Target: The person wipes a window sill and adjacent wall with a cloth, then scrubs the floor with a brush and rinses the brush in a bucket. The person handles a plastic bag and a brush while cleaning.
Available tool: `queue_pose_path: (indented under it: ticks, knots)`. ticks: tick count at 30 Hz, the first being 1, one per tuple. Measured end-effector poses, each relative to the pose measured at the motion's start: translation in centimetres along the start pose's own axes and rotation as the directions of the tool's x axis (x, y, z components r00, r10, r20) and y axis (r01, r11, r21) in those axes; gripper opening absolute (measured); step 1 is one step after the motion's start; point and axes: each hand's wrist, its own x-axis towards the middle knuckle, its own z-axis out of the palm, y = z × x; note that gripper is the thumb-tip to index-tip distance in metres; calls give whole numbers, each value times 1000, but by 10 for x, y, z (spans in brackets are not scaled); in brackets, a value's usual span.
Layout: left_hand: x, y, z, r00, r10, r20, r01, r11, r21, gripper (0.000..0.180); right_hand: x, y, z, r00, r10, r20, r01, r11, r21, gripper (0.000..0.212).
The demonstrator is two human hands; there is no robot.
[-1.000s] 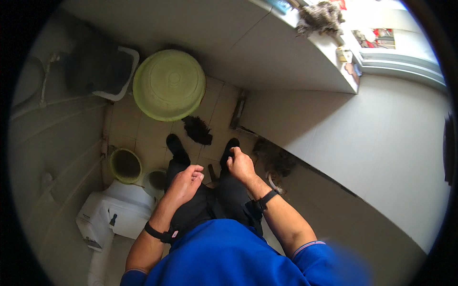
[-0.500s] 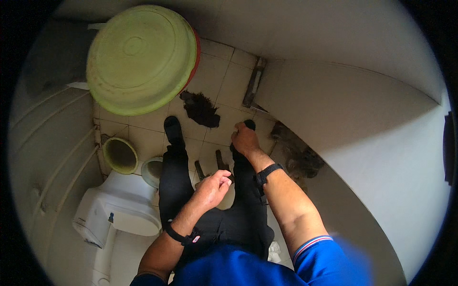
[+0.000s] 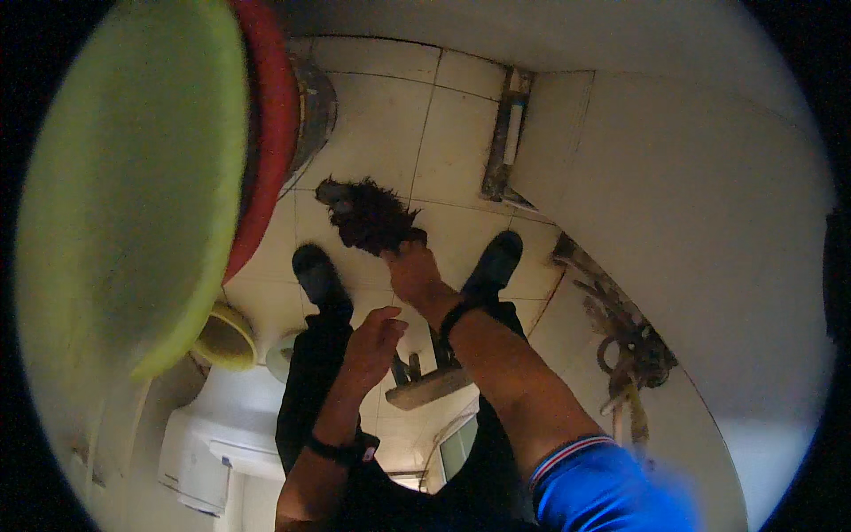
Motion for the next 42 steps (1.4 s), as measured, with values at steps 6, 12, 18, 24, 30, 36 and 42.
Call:
queue_pose_path:
  ticks: [6, 12, 18, 24, 30, 36, 42]
  knots:
    - [25, 34, -20, 996, 87, -18, -87, 996, 4, 32, 57, -7, 58, 996, -86, -36, 85, 995, -49, 52]
    - [21, 73, -26, 993, 74, 89, -73, 997, -11, 35, 95, 13, 100, 998, -55, 31, 57, 994, -96, 54]
    - [27, 66, -27, 995, 53, 85, -53, 999, -1, 31, 131, 39, 82, 973, 224, -57, -212, 963, 166, 46]
    - [35, 67, -27, 994, 71, 84, -61, 992, -109, 33, 149, 107, -51, 879, 145, -453, -157, 988, 10, 34]
    - [44, 68, -27, 995, 36, 88, -29, 996, -81, 32, 203, 205, -154, 811, 343, -473, -451, 882, -134, 63]
    - [48, 77, -20, 994, 28, 108, -21, 997, -70, 32, 205, 244, -117, 735, 256, -628, -337, 941, -10, 86]
    - [47, 100, -4, 987, -40, 153, 52, 995, -81, 33, 172, 227, -69, 873, 338, -352, -391, 916, -89, 61]
